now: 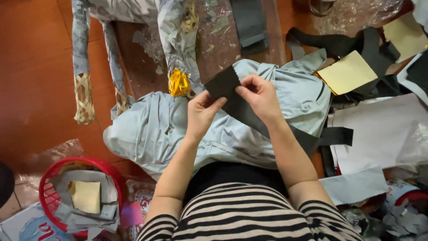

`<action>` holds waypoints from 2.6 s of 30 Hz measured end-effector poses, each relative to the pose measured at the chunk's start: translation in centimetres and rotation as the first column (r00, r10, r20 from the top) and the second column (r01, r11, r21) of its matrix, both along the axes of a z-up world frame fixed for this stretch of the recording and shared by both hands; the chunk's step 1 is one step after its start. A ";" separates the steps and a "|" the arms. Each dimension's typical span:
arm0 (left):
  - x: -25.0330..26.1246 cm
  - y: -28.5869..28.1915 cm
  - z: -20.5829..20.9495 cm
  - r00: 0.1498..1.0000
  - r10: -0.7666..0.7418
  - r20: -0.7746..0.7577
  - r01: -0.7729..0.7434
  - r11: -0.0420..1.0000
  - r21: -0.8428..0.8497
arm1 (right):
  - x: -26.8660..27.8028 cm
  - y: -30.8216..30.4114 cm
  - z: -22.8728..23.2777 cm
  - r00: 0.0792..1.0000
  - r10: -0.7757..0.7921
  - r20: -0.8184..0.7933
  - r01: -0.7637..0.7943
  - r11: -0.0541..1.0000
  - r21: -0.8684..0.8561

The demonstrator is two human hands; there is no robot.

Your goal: Wrapping the legs of a paper-mache giraffe sculpture with black tape and gold foil.

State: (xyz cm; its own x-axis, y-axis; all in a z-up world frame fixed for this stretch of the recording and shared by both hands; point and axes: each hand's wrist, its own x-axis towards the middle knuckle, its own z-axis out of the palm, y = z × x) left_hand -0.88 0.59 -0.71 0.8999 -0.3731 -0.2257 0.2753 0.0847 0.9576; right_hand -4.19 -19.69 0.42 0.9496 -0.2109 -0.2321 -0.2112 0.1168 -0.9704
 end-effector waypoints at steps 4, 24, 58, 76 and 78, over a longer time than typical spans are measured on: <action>0.3 0.2 -0.9 0.998 -0.014 -0.055 0.008 0.993 -0.118 | 0.1 -0.2 -1.3 0.999 -0.019 -0.044 0.016 0.997 -0.081; -3.0 8.0 -19.0 0.819 -0.002 -0.573 0.139 0.971 0.196 | 24.2 -36.1 -18.1 0.857 -0.381 0.348 0.510 0.524 -0.682; -2.6 7.4 -20.3 0.839 0.027 -0.543 0.137 0.956 0.259 | 25.8 -28.7 -13.9 0.881 -0.473 0.011 0.176 0.306 -0.936; -2.2 7.3 -20.2 0.783 0.011 -0.622 0.134 0.973 0.186 | 29.9 -34.5 -21.2 0.893 -0.227 -0.389 -0.199 0.576 -0.793; -2.7 7.9 -21.8 0.809 -0.006 -0.587 0.186 0.951 0.246 | 28.1 -33.7 -18.1 0.906 -0.334 -0.259 0.225 0.900 -0.374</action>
State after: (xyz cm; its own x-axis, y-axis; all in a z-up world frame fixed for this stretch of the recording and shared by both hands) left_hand -3.55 8.45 -22.50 0.5332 -0.2912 -0.7943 0.7721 -0.2162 0.5976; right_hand 23.96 -53.43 -17.68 0.7302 -0.5719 -0.3739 -0.5126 -0.0966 -0.8532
